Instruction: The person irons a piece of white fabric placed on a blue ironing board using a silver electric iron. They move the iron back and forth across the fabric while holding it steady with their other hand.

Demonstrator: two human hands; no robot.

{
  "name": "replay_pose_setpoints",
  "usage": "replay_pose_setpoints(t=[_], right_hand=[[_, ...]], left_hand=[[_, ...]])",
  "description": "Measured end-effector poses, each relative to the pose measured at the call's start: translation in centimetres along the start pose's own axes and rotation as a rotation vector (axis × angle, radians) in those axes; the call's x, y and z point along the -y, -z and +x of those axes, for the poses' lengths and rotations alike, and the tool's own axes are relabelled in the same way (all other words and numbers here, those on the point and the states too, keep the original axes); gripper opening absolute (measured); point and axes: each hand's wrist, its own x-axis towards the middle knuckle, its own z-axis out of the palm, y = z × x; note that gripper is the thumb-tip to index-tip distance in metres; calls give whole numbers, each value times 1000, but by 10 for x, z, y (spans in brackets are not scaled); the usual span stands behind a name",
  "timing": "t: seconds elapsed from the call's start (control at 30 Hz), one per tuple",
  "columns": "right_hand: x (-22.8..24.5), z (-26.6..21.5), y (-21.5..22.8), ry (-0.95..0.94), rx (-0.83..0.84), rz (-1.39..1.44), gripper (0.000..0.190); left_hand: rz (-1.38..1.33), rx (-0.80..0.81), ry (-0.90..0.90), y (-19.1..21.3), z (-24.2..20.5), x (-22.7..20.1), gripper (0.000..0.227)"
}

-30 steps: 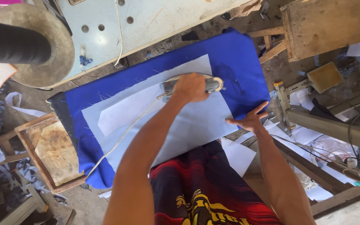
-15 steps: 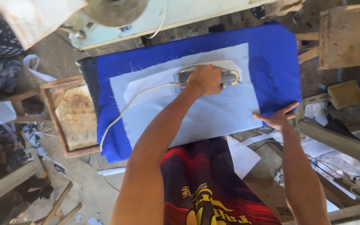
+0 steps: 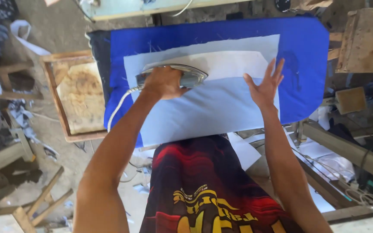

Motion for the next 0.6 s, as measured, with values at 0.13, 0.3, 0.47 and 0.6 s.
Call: replay_pose_setpoints(t=[0.13, 0.3, 0.47, 0.6], right_hand=[[14, 32, -29, 189, -21, -180, 95], [21, 33, -43, 294, -11, -313, 94], [21, 36, -46, 281, -39, -346, 96], [25, 34, -48, 248, -37, -341, 96]], left_hand=[[-23, -29, 58, -24, -16, 44, 50], [-20, -4, 183, -29, -66, 75, 50], [-4, -35, 195, -29, -78, 87, 47], [5, -29, 210, -34, -74, 90, 52]])
